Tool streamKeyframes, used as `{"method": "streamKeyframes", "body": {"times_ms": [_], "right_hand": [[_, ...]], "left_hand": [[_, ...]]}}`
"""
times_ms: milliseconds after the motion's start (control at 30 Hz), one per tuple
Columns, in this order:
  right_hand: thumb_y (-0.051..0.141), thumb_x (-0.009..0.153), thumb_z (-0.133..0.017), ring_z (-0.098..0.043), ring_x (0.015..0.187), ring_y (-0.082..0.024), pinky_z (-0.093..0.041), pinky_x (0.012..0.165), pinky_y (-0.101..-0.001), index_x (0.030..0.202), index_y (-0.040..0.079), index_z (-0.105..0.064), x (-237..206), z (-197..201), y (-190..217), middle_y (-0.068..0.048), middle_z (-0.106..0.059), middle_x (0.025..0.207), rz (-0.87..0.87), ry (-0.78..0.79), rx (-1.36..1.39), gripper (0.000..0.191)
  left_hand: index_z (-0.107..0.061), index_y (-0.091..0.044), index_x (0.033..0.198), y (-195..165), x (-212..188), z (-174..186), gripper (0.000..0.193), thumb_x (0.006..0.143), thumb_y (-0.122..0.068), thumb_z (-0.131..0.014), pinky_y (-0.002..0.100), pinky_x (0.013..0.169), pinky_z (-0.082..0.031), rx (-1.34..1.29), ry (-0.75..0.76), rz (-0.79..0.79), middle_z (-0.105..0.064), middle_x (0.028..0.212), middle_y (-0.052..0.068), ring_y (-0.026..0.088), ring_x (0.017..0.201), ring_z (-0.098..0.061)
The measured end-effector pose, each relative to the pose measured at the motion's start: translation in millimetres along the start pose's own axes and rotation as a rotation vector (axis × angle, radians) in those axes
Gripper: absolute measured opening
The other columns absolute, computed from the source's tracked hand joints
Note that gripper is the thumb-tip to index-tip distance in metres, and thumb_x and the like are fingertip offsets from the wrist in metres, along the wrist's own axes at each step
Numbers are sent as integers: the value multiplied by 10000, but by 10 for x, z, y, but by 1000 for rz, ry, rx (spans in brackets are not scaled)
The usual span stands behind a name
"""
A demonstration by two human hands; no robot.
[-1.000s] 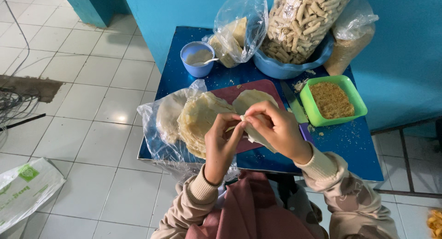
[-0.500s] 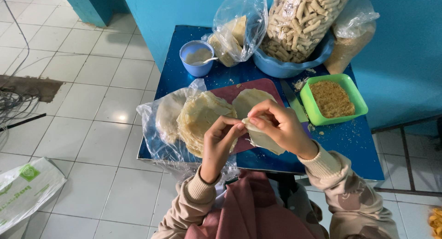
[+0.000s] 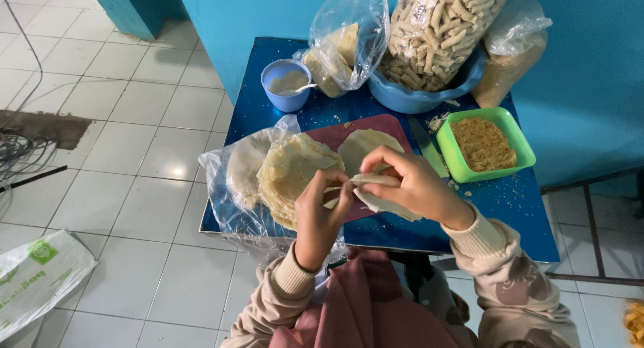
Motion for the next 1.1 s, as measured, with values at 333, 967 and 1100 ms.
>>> {"method": "streamKeyframes", "body": {"times_ms": [333, 967, 1100], "right_hand": [[114, 945, -714, -611, 928, -19, -499, 788, -199, 1143, 45, -596, 0, -18, -150, 40, -633, 1006, -164, 58, 357, 241], [108, 937, -687, -670, 1034, -63, -553, 825, -240, 1189, 48, -604, -3, 112, 59, -32, -710, 1108, -42, -48, 22, 272], [145, 874, -746, -685, 827, -63, -568, 691, -255, 1195, 62, -601, 9, 97, 83, -55, -683, 995, -165, -20, -79, 361]], "left_hand": [[-635, 8, 1040, 5, 18, 16, 103, 971, -47, -689, 284, 768, -616, 55, 28, 96, -746, 928, 99, 143, 854, -739], [-653, 9, 1039, 146, 40, 29, 114, 967, -41, -726, 247, 772, -589, -14, 78, 49, -754, 921, 78, 99, 856, -715], [-619, 3, 1027, -102, 23, 61, 157, 928, -10, -740, 271, 790, -617, 172, 2, -132, -735, 924, 104, 155, 866, -768]]}}
Point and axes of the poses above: each hand's wrist, its own x-axis towards the middle knuckle, its own z-axis out of the back of the hand, y = z × x, the point moved 8 cm from there along x, towards the middle knuckle
